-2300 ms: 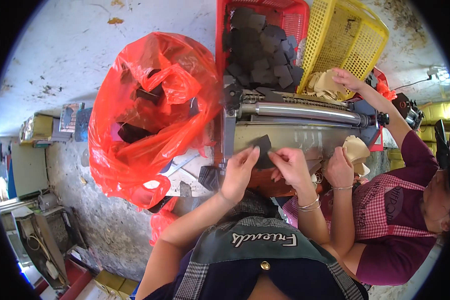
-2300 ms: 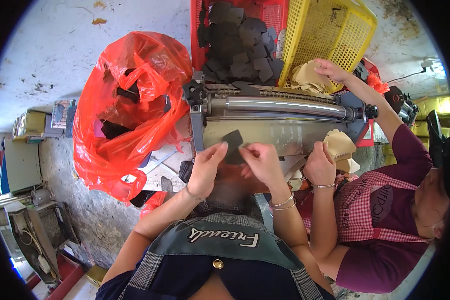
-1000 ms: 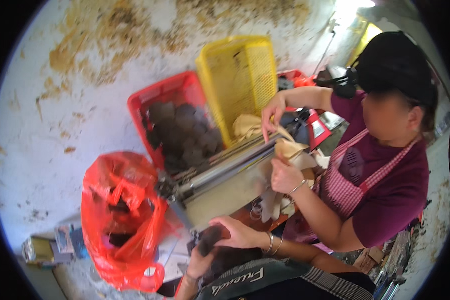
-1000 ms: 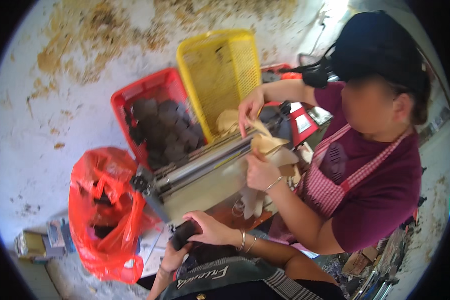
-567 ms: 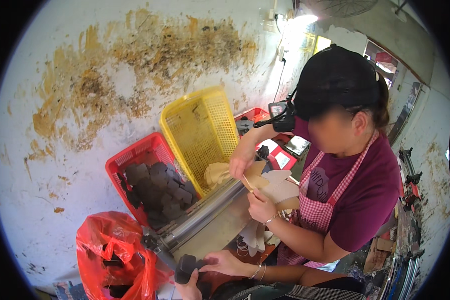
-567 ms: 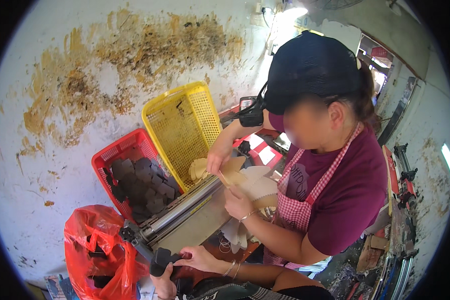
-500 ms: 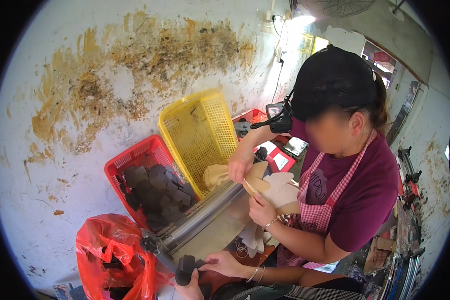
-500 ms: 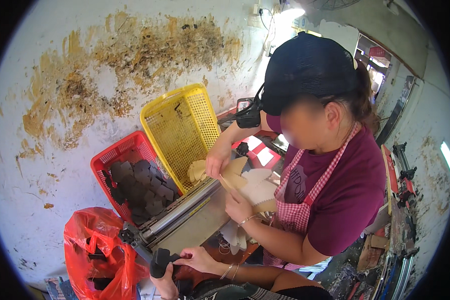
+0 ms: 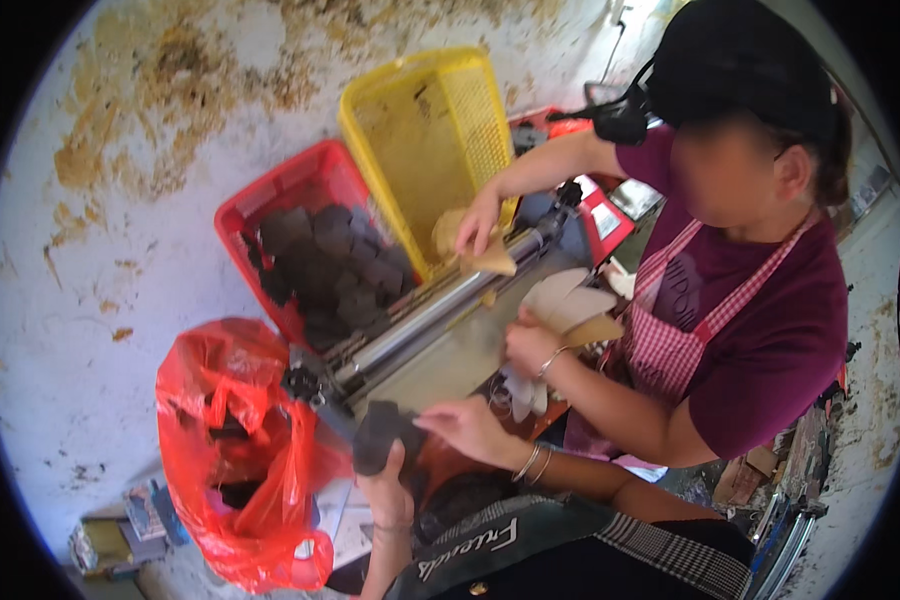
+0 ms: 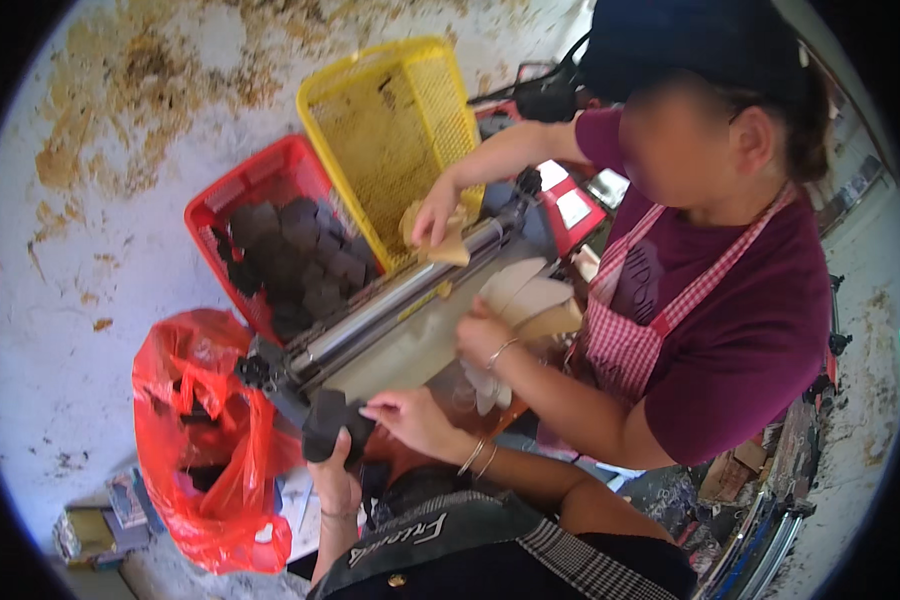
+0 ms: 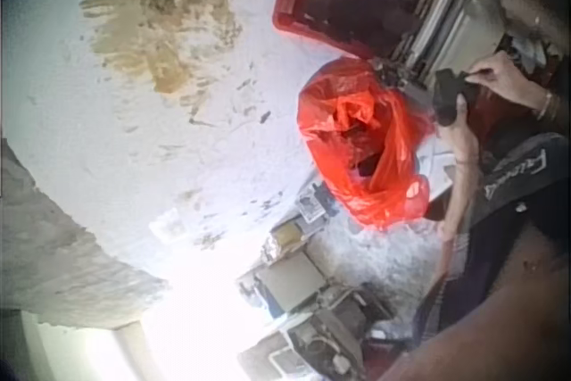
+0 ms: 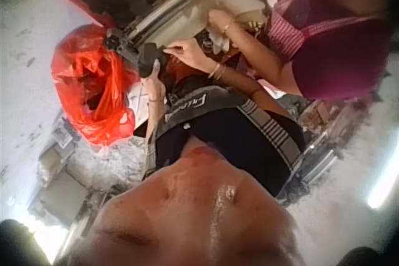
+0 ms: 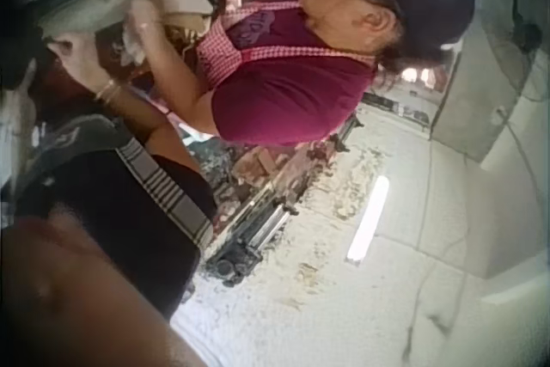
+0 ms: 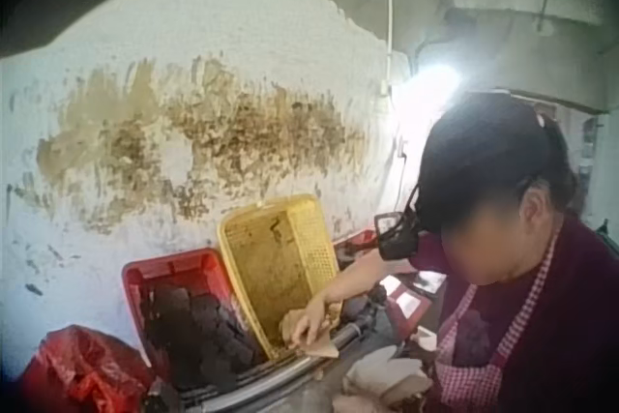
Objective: Feeding shoe components through a roller machine to apply adhesive.
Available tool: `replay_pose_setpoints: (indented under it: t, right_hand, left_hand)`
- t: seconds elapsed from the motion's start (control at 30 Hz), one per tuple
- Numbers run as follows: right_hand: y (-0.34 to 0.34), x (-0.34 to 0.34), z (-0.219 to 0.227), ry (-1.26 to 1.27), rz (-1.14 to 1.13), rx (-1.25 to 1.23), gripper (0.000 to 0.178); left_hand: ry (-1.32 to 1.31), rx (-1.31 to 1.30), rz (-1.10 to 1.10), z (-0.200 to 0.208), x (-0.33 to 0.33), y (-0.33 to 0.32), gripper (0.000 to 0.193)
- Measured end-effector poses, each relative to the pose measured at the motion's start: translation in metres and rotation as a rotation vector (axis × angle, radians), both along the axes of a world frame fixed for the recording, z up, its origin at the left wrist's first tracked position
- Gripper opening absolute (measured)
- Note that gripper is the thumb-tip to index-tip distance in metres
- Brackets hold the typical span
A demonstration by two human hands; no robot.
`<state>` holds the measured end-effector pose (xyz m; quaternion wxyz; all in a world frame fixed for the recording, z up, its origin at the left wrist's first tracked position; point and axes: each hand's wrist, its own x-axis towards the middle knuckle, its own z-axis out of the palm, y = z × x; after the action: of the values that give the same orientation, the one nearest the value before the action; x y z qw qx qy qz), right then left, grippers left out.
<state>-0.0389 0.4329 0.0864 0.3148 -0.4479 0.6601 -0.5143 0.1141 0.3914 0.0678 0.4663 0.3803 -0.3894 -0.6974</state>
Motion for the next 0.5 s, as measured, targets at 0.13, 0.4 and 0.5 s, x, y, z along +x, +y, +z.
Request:
replay_pose_setpoints:
  t: [0.13, 0.4, 0.5]
  right_hand:
    - [0.000, -0.007, -0.004, -0.038, 0.031, 0.008, 0.018]
    - [-0.040, -0.053, -0.033, 0.016, 0.048, 0.299, 0.023]
    - [-0.053, -0.040, -0.031, -0.396, -0.084, 0.077, 0.028]
  left_hand:
    - [0.098, 0.145, 0.008, 0.006, 0.001, 0.001, 0.040]
    - [-0.033, 0.102, -0.035, 0.003, 0.004, 0.001, 0.040]
    - [-0.165, 0.035, -0.022, -0.004, 0.002, -0.003, 0.040]
